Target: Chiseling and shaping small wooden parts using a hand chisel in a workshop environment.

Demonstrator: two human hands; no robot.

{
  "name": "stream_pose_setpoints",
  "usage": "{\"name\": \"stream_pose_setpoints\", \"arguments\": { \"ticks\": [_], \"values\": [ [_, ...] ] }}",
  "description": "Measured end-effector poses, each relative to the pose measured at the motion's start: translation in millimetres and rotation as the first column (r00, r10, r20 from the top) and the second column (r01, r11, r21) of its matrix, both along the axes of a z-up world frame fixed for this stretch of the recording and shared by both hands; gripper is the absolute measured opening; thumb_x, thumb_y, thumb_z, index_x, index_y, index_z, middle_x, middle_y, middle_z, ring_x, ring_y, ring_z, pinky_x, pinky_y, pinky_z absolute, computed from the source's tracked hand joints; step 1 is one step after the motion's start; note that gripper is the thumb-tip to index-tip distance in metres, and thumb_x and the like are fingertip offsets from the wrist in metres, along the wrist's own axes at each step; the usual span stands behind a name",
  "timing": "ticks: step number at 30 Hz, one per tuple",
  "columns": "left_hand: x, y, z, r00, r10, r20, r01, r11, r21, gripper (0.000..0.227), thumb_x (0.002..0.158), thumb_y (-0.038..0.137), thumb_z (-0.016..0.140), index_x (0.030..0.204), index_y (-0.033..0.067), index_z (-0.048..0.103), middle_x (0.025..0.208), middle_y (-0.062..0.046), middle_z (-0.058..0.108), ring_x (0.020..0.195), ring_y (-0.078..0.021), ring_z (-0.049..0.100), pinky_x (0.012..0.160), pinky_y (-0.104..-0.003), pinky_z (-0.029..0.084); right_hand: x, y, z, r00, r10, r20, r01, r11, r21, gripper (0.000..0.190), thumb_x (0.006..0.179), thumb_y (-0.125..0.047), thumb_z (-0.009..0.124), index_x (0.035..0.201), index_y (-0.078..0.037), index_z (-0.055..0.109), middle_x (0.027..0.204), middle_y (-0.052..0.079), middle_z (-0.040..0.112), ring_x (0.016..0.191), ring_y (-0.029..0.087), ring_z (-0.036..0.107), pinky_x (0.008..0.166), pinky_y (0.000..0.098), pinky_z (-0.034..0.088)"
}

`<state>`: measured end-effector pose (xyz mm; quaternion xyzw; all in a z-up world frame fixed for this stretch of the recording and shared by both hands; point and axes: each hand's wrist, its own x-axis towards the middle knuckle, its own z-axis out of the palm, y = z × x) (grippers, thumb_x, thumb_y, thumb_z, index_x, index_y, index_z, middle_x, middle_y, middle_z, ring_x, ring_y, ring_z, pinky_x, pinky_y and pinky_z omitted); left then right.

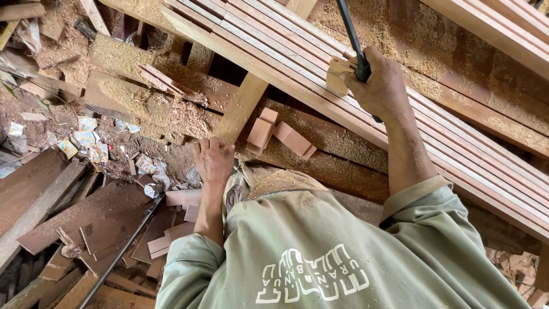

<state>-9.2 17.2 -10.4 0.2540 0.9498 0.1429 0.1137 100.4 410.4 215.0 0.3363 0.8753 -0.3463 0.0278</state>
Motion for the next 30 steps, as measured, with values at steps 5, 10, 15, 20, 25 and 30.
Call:
{"name": "stream_pose_setpoints", "arguments": {
  "ticks": [5,10,15,20,25,30],
  "values": [
    [-2.2,-4.3,-3.3,1.000,0.004,-0.013,-0.004,0.999,0.044,0.019,0.087,0.026,0.079,0.092,0.0148,0.064,0.091,-0.008,0.064,0.095,-0.0280,0.058,0.093,-0.042,0.046,21.5,2.6,-6.3,0.996,0.004,-0.090,-0.007,1.000,-0.028,0.025,0.104,-0.015,0.077,0.113,-0.005,0.055,0.092,0.006,0.064,0.083,0.016,0.066,0.077,0.0329,0.062],
    [-4.8,-6.4,-14.2,1.000,-0.004,-0.020,0.005,1.000,0.028,0.019,0.091,0.031,0.075,0.090,0.0154,0.063,0.087,-0.006,0.063,0.088,-0.0244,0.056,0.090,-0.039,0.044,57.1,8.1,-30.4,0.950,0.100,-0.297,-0.092,0.995,0.042,0.019,0.110,-0.008,0.073,0.119,-0.003,0.057,0.087,-0.001,0.049,0.072,0.012,0.048,0.062,0.0235,0.046],
    [-3.8,-13.7,-34.7,0.998,0.054,-0.044,-0.049,0.994,0.100,0.028,0.075,0.042,0.083,0.087,0.0202,0.069,0.089,-0.008,0.065,0.104,-0.0345,0.063,0.096,-0.045,0.049,61.6,-14.1,-14.2,0.867,-0.208,-0.453,0.075,0.953,-0.294,0.018,0.102,0.006,0.067,0.116,0.008,0.056,0.119,0.030,0.063,0.089,0.032,0.070,0.066,0.0303,0.052],
    [-6.7,-10.9,-9.1,0.998,0.054,-0.033,-0.050,0.993,0.104,0.026,0.075,0.042,0.082,0.085,0.0206,0.070,0.087,-0.007,0.066,0.102,-0.0340,0.065,0.096,-0.044,0.049,61.8,-10.7,-30.9,0.775,-0.251,-0.580,0.101,0.955,-0.279,0.021,0.098,0.006,0.075,0.113,0.009,0.061,0.097,0.024,0.066,0.071,0.024,0.067,0.058,0.0278,0.051],
    [-2.9,-11.5,-14.7,0.998,0.040,-0.043,-0.034,0.991,0.132,0.024,0.076,0.040,0.082,0.084,0.0214,0.069,0.084,-0.007,0.065,0.100,-0.0317,0.065,0.096,-0.042,0.048,67.2,-15.0,-35.5,0.723,-0.333,-0.605,0.135,0.927,-0.349,0.025,0.095,0.003,0.078,0.113,0.006,0.059,0.105,0.025,0.068,0.068,0.019,0.064,0.055,0.0265,0.050],
    [-6.5,-6.3,20.2,0.999,0.039,-0.024,-0.037,0.997,0.071,0.024,0.079,0.042,0.079,0.085,0.0207,0.069,0.086,-0.006,0.066,0.099,-0.0292,0.066,0.097,-0.041,0.047,92.0,-5.2,-59.1,0.703,-0.477,-0.527,0.323,0.875,-0.361,0.025,0.090,-0.008,0.083,0.107,-0.003,0.064,0.069,0.009,0.055,0.057,0.016,0.058,0.054,0.0281,0.046]
  ]
}}
